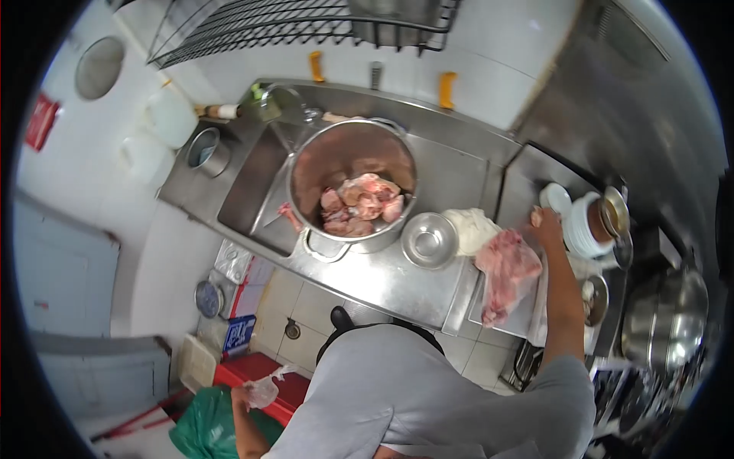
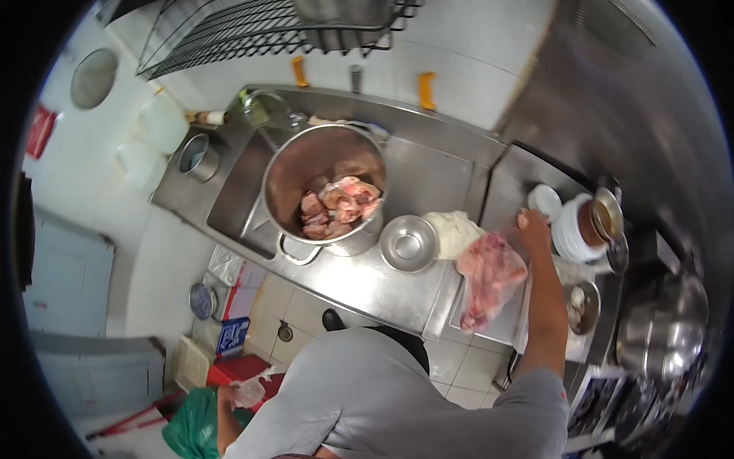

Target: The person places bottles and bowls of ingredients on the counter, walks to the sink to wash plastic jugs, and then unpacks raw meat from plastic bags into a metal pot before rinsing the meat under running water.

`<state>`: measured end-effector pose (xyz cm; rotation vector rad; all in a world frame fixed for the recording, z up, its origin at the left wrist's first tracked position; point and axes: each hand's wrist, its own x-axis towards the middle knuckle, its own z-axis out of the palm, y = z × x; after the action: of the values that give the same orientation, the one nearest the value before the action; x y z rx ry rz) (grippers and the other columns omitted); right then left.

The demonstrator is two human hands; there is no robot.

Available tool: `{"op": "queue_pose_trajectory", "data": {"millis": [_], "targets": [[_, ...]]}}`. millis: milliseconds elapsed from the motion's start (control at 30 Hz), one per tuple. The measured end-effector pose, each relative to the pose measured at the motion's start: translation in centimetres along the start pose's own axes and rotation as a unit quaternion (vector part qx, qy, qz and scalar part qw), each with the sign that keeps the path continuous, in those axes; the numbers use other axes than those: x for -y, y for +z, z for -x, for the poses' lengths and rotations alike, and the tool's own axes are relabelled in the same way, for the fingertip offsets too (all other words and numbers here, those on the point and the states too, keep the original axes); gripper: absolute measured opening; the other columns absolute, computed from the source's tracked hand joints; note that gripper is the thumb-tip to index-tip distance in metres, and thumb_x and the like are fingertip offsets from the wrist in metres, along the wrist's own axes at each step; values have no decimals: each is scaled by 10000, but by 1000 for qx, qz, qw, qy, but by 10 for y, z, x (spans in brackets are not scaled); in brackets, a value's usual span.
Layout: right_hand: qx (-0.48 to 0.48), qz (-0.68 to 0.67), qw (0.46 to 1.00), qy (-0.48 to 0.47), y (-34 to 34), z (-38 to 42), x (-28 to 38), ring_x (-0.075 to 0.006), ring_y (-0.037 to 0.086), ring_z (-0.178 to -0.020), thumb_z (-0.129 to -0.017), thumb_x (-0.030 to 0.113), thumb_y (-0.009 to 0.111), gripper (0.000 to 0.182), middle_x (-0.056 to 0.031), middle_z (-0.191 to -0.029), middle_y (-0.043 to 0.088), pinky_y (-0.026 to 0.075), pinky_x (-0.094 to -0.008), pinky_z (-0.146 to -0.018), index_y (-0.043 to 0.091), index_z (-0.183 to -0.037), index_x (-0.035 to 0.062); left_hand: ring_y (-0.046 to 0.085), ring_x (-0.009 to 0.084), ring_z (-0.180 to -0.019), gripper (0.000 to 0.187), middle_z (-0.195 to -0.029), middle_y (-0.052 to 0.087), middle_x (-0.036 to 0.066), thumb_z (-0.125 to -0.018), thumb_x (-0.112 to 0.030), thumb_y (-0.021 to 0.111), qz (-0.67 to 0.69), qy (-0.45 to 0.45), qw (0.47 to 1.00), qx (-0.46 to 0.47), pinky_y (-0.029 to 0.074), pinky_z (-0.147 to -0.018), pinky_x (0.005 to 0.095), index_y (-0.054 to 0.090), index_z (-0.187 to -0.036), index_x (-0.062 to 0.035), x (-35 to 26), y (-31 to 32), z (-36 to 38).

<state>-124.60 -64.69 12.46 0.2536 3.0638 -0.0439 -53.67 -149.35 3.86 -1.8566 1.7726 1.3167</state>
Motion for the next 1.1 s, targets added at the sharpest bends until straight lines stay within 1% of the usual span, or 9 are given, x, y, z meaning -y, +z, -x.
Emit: {"op": "queue_pose_trajectory", "data": {"millis": [67, 133, 200, 267, 333, 467, 733, 800, 1100], "targets": [[-20, -31, 999, 26, -28, 17, 16, -451, 596, -1192, -816, 443, 755, 598, -210, -1341, 565, 532, -532, -963, 567, -1288, 129, 743, 322, -875, 235, -973, 749, 155, -884, -333, 648, -112, 6, 993, -42, 579, -795, 458, 786, -1043, -229, -6, -2, 15], [-17, 29, 999, 3, -12, 15, 19, -455, 612, -1160, -824, 452, 733, 583, -226, -1313, 562, 547, -521, -934, 562, -1281, 132, 744, 314, -920, 320, -953, 764, 136, -868, -410, 662, -475, 172, 861, -59, 581, -778, 456, 797, -999, -151, 32, -3, 7], [-20, 89, 995, -27, 10, -6, 3, -447, 633, -1133, -833, 475, 708, 591, -243, -1268, 589, 553, -522, -917, 557, -1283, 123, 734, 331, -939, 369, -966, 759, 143, -890, -458, 636, -542, 168, 823, -43, 574, -800, 467, 791, -991, -138, 50, 0, 15], [-1, 67, 998, 13, -4, 2, 19, -421, 663, -1090, -914, 425, 626, 415, -164, -1176, 633, 567, -520, -882, 638, -1195, 120, 724, 354, -857, 328, -919, 737, 172, -905, -422, 586, -542, 185, 816, -80, 562, -740, 497, 786, -951, -167, 93, 8, 14], [-38, 39, 997, 52, -2, 4, 16, -447, 678, -1079, -854, 542, 661, 684, -252, -1171, 692, 545, -560, -894, 562, -1233, -19, 681, 425, -969, 363, -1001, 721, 214, -847, -362, 670, -399, 116, 902, -118, 535, -826, 528, 740, -1016, -48, 109, 28, 44], [-53, 12, 997, 60, -5, 6, 31, -448, 683, -1036, -842, 613, 638, 693, -228, -1135, 706, 534, -548, -866, 587, -1201, 22, 661, 416, -1081, 420, -1137, 709, 233, -819, -369, 687, -323, 42, 934, -147, 517, -966, 493, 740, -1038, -16, 140, 43, 82], [-89, -428, 832, -341, -149, 59, 192, -192, 586, -877, -950, 284, 670, 394, -89, -972, 634, 484, -333, -847, 579, -1188, -16, 675, 404, -1095, 493, -1141, 713, 242, -812, -390, 717, -150, -85, 964, -200, 527, -964, 464, 728, -1116, -2, 227, 44, 157], [-222, -357, 804, -421, -184, 89, 252, -172, 587, -900, -933, 293, 721, 402, -85, -1012, 631, 487, -323, -848, 597, -1185, 4, 673, 405, -1101, 490, -1143, 709, 249, -808, -388, 721, -191, -115, 958, -179, 525, -971, 467, 731, -1108, -1, 260, 39, 162], [-261, -425, 725, -475, -199, 126, 408, -183, 669, -872, -884, 383, 777, 543, -105, -1014, 703, 535, -311, -804, 633, -1187, -44, 675, 407, -1076, 445, -1120, 706, 259, -833, -406, 663, -222, -134, 957, -129, 521, -972, 486, 757, -1023, -15, 437, 111, 219]]}}
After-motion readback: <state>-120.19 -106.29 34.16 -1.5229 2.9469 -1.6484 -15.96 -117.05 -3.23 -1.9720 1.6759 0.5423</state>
